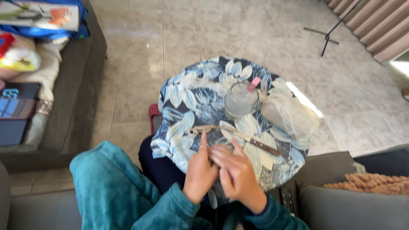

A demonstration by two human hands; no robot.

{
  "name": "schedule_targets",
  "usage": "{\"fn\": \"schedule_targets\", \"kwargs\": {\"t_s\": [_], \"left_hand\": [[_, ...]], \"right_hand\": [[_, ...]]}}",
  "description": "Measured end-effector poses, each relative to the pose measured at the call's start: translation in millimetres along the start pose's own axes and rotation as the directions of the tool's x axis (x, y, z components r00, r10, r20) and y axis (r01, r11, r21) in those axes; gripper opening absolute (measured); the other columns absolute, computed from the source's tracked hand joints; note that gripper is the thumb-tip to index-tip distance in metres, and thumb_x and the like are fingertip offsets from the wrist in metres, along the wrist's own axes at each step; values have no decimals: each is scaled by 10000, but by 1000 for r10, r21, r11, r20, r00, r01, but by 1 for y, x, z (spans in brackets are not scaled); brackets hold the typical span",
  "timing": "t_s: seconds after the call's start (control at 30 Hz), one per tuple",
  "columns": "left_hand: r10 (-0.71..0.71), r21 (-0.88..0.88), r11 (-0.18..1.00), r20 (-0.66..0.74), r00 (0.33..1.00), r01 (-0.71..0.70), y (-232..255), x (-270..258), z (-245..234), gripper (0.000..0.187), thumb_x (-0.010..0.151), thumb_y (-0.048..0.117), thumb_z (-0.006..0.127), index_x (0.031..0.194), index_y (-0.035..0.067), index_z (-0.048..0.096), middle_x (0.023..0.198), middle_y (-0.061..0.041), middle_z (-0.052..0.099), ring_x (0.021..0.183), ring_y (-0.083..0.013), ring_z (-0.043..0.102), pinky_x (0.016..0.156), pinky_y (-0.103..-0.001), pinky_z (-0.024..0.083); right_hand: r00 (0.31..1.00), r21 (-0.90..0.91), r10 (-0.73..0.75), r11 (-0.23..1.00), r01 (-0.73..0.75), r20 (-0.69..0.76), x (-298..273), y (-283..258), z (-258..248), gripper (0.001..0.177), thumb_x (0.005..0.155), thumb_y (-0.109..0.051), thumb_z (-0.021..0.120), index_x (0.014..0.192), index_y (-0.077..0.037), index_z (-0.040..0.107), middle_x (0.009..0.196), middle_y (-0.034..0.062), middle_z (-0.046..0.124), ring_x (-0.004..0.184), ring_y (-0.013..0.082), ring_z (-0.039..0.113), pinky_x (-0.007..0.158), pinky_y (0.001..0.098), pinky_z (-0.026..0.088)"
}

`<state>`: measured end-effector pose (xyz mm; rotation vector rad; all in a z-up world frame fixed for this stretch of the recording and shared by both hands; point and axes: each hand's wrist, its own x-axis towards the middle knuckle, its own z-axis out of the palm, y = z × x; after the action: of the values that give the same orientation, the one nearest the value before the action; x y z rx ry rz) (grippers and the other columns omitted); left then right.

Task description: Sculpting and refining a small clay bowl using hands and a knife for trimming.

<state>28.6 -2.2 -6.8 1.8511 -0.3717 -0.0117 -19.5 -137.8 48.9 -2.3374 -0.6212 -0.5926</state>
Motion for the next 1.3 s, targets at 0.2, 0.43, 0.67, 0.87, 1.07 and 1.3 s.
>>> {"fn": "schedule_targets", "kwargs": {"t_s": [0.2, 0.43, 0.67, 0.87, 1.07, 1.3], "left_hand": [[133, -137, 982, 32, 991, -127, 9, -13, -11, 903, 907, 88, 678, 1608, -31, 121, 1345, -247, 660, 1092, -422, 679, 903, -453, 537], [204, -89, 977, 112, 973, -195, 24, -24, -29, 1247, 767, 269, 889, 1567, -96, 5, 1520, -294, 468, 1322, -455, 557, 1083, -470, 444], [306, 81, 950, -57, 950, -301, 12, -34, 8, 1254, 748, 195, 899, 1552, -141, -2, 1531, -365, 416, 1340, -508, 524, 1117, -500, 439], [274, 137, 956, -116, 955, -258, 8, -35, 19, 1128, 787, 92, 828, 1551, -163, 39, 1556, -417, 356, 1386, -542, 475, 1150, -520, 412], [201, 130, 973, -81, 976, -189, 24, -32, 10, 1056, 799, 90, 799, 1573, -148, 120, 1525, -364, 416, 1392, -501, 488, 1154, -488, 422], [77, -39, 996, -17, 997, -77, 40, -9, -19, 1069, 695, 266, 914, 1503, -49, 288, 1300, -248, 635, 1142, -396, 669, 931, -424, 537]], "right_hand": [[986, -47, 165, 985, -166, -21, -10, 18, -15, 467, 1025, -274, 394, 1205, 19, 712, 1241, 167, 738, 1248, 329, 688, 1273, 600, 221], [968, 99, 248, 963, -249, 23, -4, 19, -20, 480, 1063, -240, 351, 1344, 15, 645, 1357, 194, 686, 1328, 354, 628, 1274, 541, 240], [973, 112, 221, 967, -228, 73, -3, 23, -1, 488, 1072, -287, 367, 1348, 6, 644, 1375, 166, 683, 1374, 352, 605, 1298, 524, 280], [985, 30, 158, 987, -160, 63, 2, 14, 3, 531, 1098, -324, 298, 1354, -21, 651, 1412, 149, 672, 1470, 393, 523, 1316, 597, 97], [980, 239, 65, 965, -111, 189, -8, 12, -10, 583, 1070, -342, 283, 1387, 3, 630, 1449, 177, 646, 1509, 409, 454, 1288, 596, -86], [939, -37, 327, 942, -332, -106, -22, 54, -57, 362, 972, -168, 620, 1303, -30, 674, 1331, 162, 700, 1298, 348, 645, 1126, 440, 439]]}}
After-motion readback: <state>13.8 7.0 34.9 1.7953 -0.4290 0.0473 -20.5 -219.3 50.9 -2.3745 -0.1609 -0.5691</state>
